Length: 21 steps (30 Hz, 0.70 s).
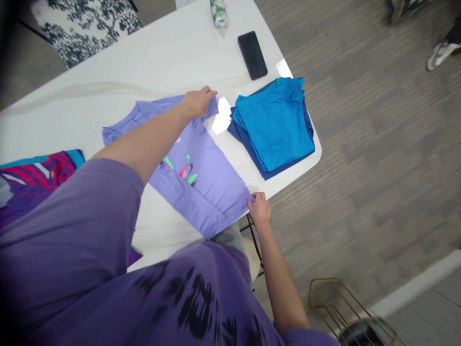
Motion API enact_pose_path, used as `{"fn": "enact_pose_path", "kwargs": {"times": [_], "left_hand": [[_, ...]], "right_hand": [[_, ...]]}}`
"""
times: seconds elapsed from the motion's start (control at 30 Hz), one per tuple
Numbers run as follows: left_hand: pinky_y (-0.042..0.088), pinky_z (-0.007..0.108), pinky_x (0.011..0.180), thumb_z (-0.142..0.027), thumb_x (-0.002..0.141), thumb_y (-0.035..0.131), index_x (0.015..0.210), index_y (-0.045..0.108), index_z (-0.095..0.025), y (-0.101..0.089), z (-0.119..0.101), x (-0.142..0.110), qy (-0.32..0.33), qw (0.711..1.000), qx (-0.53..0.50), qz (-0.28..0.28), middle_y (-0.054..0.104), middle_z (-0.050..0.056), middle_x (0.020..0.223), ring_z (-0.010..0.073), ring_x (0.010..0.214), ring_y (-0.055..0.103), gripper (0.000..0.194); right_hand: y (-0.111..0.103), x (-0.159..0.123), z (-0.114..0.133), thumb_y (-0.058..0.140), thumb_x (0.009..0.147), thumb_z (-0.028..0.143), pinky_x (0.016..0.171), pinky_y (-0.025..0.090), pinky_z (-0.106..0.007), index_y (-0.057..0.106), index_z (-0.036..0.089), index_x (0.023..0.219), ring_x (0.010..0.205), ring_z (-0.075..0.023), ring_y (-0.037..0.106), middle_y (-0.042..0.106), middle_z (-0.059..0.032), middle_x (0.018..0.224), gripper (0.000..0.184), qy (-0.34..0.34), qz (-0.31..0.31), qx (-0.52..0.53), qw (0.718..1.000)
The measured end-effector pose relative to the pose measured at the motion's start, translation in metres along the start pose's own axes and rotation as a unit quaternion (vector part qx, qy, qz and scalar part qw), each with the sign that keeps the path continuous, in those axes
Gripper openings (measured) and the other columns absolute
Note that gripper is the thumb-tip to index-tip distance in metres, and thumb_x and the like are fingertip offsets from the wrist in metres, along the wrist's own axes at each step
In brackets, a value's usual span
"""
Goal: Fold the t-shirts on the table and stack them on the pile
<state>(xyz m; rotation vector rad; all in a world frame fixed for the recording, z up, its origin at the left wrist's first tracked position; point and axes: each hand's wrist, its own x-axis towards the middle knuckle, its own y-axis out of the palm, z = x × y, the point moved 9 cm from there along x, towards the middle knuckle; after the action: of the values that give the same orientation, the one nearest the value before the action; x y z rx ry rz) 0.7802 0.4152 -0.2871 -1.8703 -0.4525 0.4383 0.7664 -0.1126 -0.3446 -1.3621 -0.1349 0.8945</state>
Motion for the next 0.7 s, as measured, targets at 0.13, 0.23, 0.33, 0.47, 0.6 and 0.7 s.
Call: {"fn": "enact_pose_path", "kwargs": {"times": [0.13, 0.23, 0.33, 0.47, 0.6, 0.7], "left_hand": [[0.048, 0.030, 0.103, 0.001, 0.091, 0.073, 0.129, 0.063, 0.000, 0.006, 0.006, 0.000, -0.047, 0.999, 0.008, -0.002, 0.070, 0.012, 0.137, 0.0079, 0.090, 0.055, 0.039], [0.047, 0.033, 0.107, -0.007, 0.096, 0.073, 0.117, 0.069, -0.002, -0.008, 0.020, -0.012, -0.082, 0.996, -0.004, -0.027, 0.074, 0.012, 0.129, 0.0093, 0.095, 0.057, 0.022], [0.049, 0.037, 0.107, -0.020, 0.099, 0.075, 0.123, 0.069, -0.007, -0.038, 0.042, -0.037, -0.094, 0.992, -0.029, -0.076, 0.075, 0.009, 0.125, 0.0116, 0.098, 0.060, 0.028], [0.052, 0.028, 0.096, -0.027, 0.111, 0.059, 0.131, 0.060, -0.002, -0.082, 0.098, -0.101, -0.098, 0.974, -0.135, -0.155, 0.074, 0.005, 0.111, 0.0069, 0.091, 0.064, 0.032], [0.054, 0.027, 0.099, -0.040, 0.115, 0.056, 0.133, 0.047, 0.005, -0.090, 0.185, -0.198, -0.151, 0.942, -0.220, -0.206, 0.070, 0.008, 0.120, 0.0036, 0.094, 0.062, 0.049], [0.055, 0.030, 0.102, -0.047, 0.112, 0.062, 0.134, 0.047, 0.003, -0.068, 0.246, -0.277, -0.233, 0.927, -0.230, -0.183, 0.068, 0.007, 0.125, 0.0052, 0.095, 0.055, 0.056]], "right_hand": [[0.003, -0.004, 0.009, 0.060, 0.106, 0.043, 0.071, 0.039, -0.030, 0.068, 0.026, 0.110, 0.090, -0.0196, 0.067, 0.074, -0.0039, 0.113, 0.019, -0.020, 0.007, 0.027, 0.999], [-0.002, -0.014, 0.014, 0.061, 0.105, 0.043, 0.070, 0.038, -0.029, 0.067, 0.027, 0.109, 0.083, -0.0184, 0.066, 0.076, -0.0014, 0.103, 0.018, -0.027, 0.015, 0.051, 0.998], [-0.016, -0.031, 0.023, 0.062, 0.104, 0.041, 0.071, 0.040, -0.029, 0.067, 0.027, 0.109, 0.077, -0.0172, 0.064, 0.076, -0.0003, 0.102, 0.016, -0.053, 0.013, 0.083, 0.995], [-0.034, -0.064, 0.049, 0.061, 0.103, 0.034, 0.081, 0.046, -0.031, 0.066, 0.024, 0.103, 0.089, -0.0205, 0.066, 0.073, -0.0040, 0.100, 0.011, -0.168, 0.006, 0.120, 0.978], [-0.014, -0.101, 0.082, 0.062, 0.100, 0.024, 0.087, 0.048, -0.032, 0.065, 0.024, 0.102, 0.095, -0.0219, 0.065, 0.070, -0.0045, 0.097, 0.003, -0.279, 0.059, 0.110, 0.952], [0.028, -0.119, 0.103, 0.066, 0.098, 0.022, 0.090, 0.049, -0.032, 0.067, 0.025, 0.105, 0.098, -0.0223, 0.065, 0.071, -0.0045, 0.102, 0.008, -0.308, 0.114, 0.057, 0.943]]}}
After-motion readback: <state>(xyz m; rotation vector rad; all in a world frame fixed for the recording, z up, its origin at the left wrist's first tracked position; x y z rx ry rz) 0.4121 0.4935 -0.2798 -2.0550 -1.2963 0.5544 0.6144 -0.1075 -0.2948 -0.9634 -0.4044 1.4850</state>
